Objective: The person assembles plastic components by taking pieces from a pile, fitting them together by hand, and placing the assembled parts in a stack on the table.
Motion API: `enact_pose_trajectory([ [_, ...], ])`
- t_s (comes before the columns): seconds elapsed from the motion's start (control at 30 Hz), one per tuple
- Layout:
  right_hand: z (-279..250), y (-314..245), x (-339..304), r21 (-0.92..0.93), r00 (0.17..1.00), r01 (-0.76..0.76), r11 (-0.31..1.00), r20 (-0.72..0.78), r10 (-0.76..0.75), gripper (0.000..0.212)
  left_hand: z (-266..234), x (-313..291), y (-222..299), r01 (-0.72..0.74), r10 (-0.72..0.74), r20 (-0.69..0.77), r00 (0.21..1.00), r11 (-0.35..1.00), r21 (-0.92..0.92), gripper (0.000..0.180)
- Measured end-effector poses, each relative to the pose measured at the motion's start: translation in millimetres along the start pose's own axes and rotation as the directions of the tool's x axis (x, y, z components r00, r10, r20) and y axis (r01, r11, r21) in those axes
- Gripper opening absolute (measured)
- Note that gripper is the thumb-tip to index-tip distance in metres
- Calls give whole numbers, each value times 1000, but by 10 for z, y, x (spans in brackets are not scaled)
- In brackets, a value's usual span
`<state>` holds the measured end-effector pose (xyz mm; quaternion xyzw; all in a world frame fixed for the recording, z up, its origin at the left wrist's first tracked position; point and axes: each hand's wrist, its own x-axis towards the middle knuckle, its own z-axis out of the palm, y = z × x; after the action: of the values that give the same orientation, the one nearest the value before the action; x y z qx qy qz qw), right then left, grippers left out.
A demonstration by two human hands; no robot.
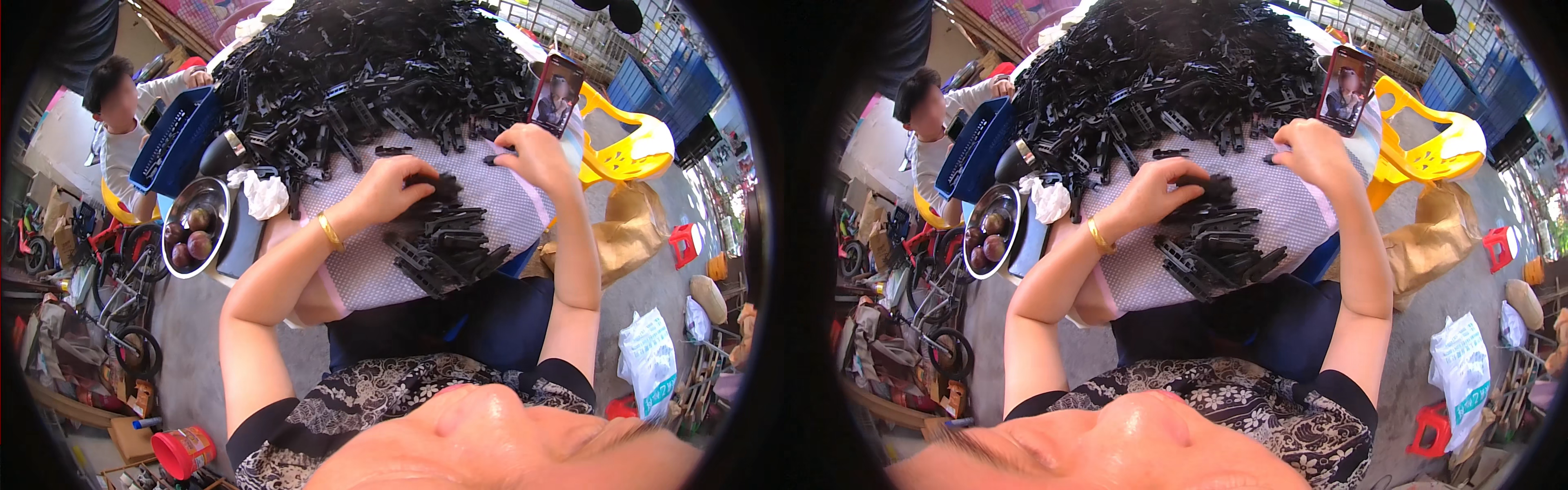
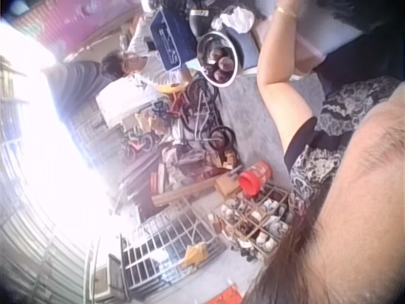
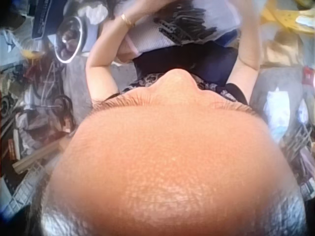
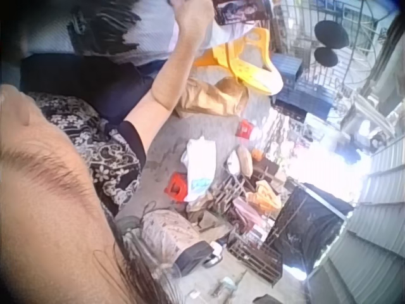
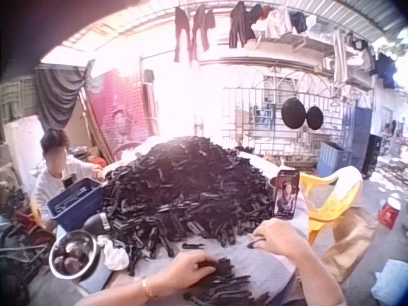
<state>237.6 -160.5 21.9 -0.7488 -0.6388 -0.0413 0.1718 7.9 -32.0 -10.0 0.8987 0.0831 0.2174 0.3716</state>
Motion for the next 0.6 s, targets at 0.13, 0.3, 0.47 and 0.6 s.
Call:
enact_pose_trajectory([
  [0.13, 163, -9, -7, -151, 995, -6, 989, 97, 21, 18, -38, 1, 26, -60, 58, 121, 991, 998, 7, 19],
  [0.3, 261, -317, 59, 602, 995, 74, 795, -98, -18, 17, 21, -18, 4, 225, -169, 198, 966, 924, -310, 29],
  [0.47, 506, -689, 92, 879, 991, 132, 458, -128, -40, 17, 88, -33, -98, 203, -249, -68, 966, 894, -400, 43],
  [0.6, 332, -353, 305, 782, 989, 88, 617, -142, 38, 17, 31, -21, -97, 143, -239, -194, 951, 902, -407, 41],
])
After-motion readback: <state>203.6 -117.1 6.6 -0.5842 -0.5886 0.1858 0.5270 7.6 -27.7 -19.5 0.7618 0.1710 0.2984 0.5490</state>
